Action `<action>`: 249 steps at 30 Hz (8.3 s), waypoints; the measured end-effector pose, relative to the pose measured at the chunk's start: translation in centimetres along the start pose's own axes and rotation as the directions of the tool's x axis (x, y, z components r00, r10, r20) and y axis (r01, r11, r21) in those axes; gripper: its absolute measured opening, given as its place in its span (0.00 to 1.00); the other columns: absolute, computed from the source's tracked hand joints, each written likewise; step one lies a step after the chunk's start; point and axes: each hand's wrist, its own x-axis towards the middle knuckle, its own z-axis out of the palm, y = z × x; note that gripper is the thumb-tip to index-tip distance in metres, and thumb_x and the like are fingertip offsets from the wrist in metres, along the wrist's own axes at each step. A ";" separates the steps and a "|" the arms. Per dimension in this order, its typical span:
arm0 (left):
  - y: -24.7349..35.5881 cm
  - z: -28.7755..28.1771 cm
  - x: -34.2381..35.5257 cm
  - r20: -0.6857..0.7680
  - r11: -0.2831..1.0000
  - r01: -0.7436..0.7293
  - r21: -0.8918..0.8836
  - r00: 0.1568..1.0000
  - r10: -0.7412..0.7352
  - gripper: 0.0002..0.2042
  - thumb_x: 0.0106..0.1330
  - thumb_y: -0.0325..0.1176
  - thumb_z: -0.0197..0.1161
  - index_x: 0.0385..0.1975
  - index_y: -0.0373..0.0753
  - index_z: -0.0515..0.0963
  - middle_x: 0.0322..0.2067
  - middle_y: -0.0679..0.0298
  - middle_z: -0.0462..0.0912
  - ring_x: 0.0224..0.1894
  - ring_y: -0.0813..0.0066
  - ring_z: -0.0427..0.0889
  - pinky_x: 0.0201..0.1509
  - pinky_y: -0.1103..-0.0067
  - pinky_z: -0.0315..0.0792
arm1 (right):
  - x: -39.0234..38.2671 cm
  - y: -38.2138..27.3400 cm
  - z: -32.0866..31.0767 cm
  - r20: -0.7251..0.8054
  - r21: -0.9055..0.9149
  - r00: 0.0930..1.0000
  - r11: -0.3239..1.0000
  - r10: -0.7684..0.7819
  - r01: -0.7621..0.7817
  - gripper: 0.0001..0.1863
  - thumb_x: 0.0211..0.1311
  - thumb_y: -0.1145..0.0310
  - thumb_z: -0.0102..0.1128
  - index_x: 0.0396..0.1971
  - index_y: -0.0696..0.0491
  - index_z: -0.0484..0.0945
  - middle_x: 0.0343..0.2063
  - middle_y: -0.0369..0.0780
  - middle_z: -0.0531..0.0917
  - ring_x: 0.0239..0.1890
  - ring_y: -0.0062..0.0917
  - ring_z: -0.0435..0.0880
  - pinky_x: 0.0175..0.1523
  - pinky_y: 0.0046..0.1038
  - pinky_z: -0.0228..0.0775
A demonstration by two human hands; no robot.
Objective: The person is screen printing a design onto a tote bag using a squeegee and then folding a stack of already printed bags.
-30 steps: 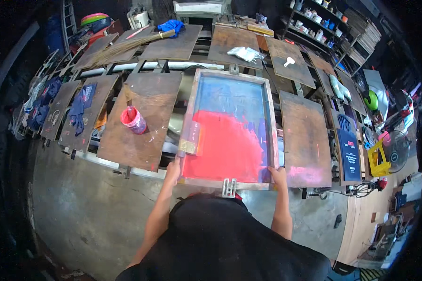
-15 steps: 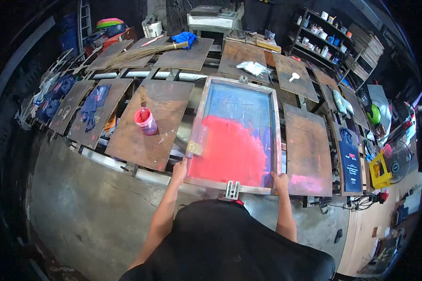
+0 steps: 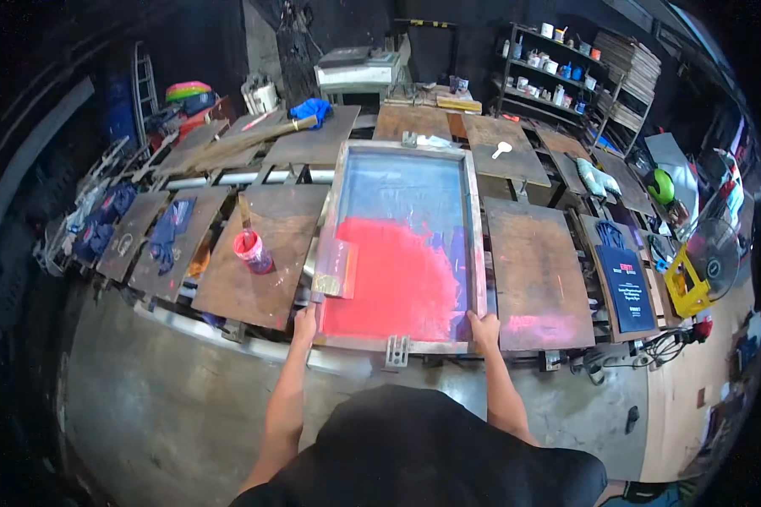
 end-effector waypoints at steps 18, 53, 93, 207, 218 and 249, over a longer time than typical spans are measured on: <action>5.5 -6.6 -12.5 -0.269 0.977 -0.069 -0.202 0.963 0.013 0.20 0.73 0.45 0.50 0.42 0.30 0.78 0.36 0.60 0.83 0.37 0.73 0.80 0.43 0.74 0.74 | -3.8 -5.0 -7.9 0.055 0.207 0.965 0.949 -0.255 0.239 0.30 0.50 0.52 0.69 0.38 0.68 0.80 0.35 0.62 0.83 0.43 0.54 0.83 0.49 0.44 0.74; -4.5 1.5 -46.5 -0.783 0.803 -0.139 -0.579 0.371 -0.500 0.14 0.71 0.41 0.47 0.27 0.44 0.76 0.19 0.73 0.74 0.19 0.82 0.72 0.22 0.79 0.65 | -4.2 -16.3 8.8 0.693 0.509 0.058 0.545 -0.719 0.666 0.30 0.50 0.47 0.70 0.26 0.65 0.80 0.25 0.56 0.83 0.33 0.48 0.85 0.40 0.42 0.75; -15.9 -26.9 -32.0 -0.707 0.806 0.264 -0.530 0.386 -0.592 0.15 0.68 0.41 0.49 0.31 0.40 0.79 0.24 0.67 0.79 0.22 0.75 0.77 0.24 0.74 0.70 | -18.2 -27.8 35.0 0.823 0.367 0.113 0.672 -0.557 0.643 0.31 0.50 0.44 0.64 0.29 0.64 0.83 0.28 0.59 0.83 0.37 0.51 0.85 0.46 0.45 0.76; -11.1 -42.5 42.1 -0.057 0.944 0.021 0.330 0.998 -0.002 0.22 0.73 0.45 0.47 0.31 0.32 0.81 0.32 0.40 0.81 0.35 0.41 0.80 0.43 0.61 0.70 | -6.2 -42.2 45.8 0.353 -0.082 0.934 0.993 -0.049 0.083 0.41 0.50 0.48 0.71 0.52 0.67 0.68 0.43 0.63 0.80 0.50 0.53 0.80 0.52 0.44 0.72; -11.6 -43.4 40.9 -0.009 0.747 -0.288 0.599 0.931 0.366 0.18 0.71 0.38 0.47 0.30 0.35 0.83 0.28 0.48 0.81 0.39 0.49 0.77 0.51 0.61 0.62 | -12.0 -41.7 46.4 0.298 -0.118 0.927 0.955 -0.228 0.273 0.34 0.51 0.50 0.71 0.50 0.60 0.75 0.50 0.56 0.79 0.54 0.49 0.79 0.56 0.42 0.70; -17.6 -47.3 33.4 0.124 0.834 0.210 -0.510 0.978 -0.170 0.25 0.74 0.56 0.46 0.52 0.42 0.79 0.44 0.71 0.80 0.41 0.79 0.75 0.47 0.76 0.67 | -27.5 -36.3 38.8 0.425 0.517 0.887 0.853 -0.180 -0.074 0.16 0.63 0.71 0.64 0.48 0.63 0.77 0.44 0.44 0.84 0.49 0.24 0.82 0.55 0.24 0.72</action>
